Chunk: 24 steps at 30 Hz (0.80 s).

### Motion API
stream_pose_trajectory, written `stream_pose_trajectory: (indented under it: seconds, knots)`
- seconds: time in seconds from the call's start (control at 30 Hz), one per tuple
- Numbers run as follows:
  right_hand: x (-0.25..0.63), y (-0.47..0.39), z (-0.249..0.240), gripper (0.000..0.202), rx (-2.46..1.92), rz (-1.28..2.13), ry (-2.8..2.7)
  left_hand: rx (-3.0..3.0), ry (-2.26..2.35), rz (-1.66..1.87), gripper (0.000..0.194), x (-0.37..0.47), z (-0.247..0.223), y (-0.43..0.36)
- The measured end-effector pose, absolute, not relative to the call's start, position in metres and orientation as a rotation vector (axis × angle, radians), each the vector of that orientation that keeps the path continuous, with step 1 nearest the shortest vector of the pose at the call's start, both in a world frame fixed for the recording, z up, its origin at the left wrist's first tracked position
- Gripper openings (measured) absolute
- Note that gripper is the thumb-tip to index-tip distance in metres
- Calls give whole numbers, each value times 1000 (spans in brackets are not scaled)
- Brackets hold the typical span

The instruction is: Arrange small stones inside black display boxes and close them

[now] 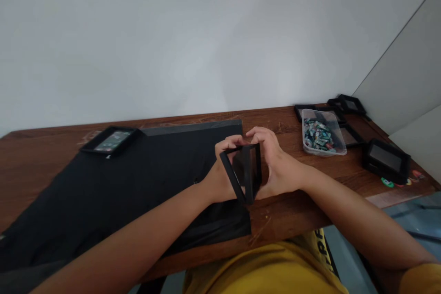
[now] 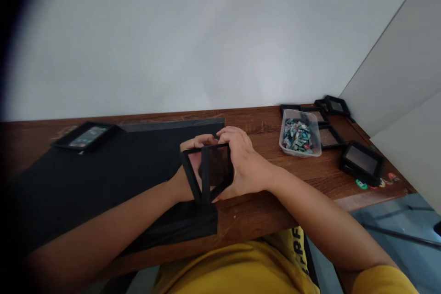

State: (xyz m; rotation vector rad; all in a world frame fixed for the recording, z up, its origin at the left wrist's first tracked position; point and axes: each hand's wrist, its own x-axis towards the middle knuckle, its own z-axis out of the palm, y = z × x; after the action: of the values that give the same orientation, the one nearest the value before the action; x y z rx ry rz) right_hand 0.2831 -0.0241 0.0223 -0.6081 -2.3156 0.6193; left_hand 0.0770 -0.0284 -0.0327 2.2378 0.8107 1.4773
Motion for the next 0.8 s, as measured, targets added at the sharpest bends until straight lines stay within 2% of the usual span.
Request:
stream_pose_trajectory:
  seconds: [0.1,0.27,0.33,0.4,0.43,0.5,0.7,0.8]
  knots:
    - [284,-23,18,102,-684,590,-2226,2082,644,1630,82,79,-29,-25]
    - [286,-20,22,100,-779,510,-2147,2089,704,1696,98,71,-28,-14]
    - [289,-18,30,85,-820,462,-2167,2088,791,1714,96,66,-27,-9]
    - [292,-15,37,54,-842,392,-2187,2095,859,1732,92,60,-25,-6]
    - [294,-14,40,41,-852,355,-2181,2104,888,1726,89,58,-23,-6]
    - [297,-11,43,31,-893,295,-2140,2121,947,1678,78,54,-19,-6]
    - [303,-2,39,29,-1000,205,-2090,2204,1044,1655,31,46,-7,-9]
    - [307,2,40,24,-1030,173,-2098,2315,1006,1643,21,41,-3,-8]
